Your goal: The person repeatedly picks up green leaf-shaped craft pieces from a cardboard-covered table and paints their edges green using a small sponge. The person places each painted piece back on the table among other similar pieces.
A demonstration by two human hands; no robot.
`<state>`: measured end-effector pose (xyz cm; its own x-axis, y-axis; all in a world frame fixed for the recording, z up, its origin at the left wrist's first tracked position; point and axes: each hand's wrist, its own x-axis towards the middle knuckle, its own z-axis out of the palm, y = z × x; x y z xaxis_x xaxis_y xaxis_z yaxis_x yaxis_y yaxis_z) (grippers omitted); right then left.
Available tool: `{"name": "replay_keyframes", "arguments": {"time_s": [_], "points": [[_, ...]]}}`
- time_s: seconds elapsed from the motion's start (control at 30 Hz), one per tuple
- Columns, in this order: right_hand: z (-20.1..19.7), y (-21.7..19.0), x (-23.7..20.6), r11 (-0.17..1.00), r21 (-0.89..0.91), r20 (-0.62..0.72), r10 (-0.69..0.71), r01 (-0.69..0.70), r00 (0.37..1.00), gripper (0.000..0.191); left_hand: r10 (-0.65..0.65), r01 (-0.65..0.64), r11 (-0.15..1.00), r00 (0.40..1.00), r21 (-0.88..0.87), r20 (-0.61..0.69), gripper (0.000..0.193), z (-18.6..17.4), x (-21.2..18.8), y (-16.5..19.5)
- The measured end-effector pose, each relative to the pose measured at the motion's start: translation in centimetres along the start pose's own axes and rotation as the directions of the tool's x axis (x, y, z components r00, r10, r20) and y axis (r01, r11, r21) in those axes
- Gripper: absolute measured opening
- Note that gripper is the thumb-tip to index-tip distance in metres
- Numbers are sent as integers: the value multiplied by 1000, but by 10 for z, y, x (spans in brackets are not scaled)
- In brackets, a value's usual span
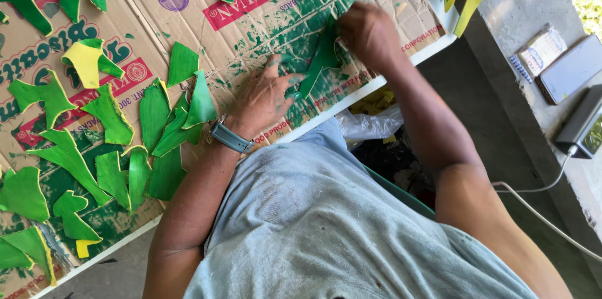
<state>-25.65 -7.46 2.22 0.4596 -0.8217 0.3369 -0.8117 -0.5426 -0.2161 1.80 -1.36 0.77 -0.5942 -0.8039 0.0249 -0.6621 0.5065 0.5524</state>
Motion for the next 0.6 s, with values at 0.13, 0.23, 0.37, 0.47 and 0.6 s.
{"name": "replay_keyframes", "arguments": {"time_s": [0.13, 0.23, 0.37, 0.47, 0.6], "points": [[-24, 17, 2, 991, 66, -93, 124, -118, 988, 7, -15, 18, 997, 999, -70, 36, 55, 1, 0, 0], [-16, -10, -18, 983, 185, 22, -11, 6, 1000, 8, 23, -24, 999, 999, -41, -46, 54, 4, -3, 0], [-2, -16, -5, 993, 114, 18, -26, 24, 1000, 5, 24, -25, 999, 999, -32, -32, 52, 5, -3, -1], [-12, 10, 11, 991, -2, -138, 130, -132, 982, 6, 32, -36, 997, 999, -74, -44, 56, 5, -2, -3], [-14, 12, -2, 997, -4, -41, 81, -81, 996, 6, 43, -52, 995, 994, -85, -96, 69, 8, -3, -3]]}}
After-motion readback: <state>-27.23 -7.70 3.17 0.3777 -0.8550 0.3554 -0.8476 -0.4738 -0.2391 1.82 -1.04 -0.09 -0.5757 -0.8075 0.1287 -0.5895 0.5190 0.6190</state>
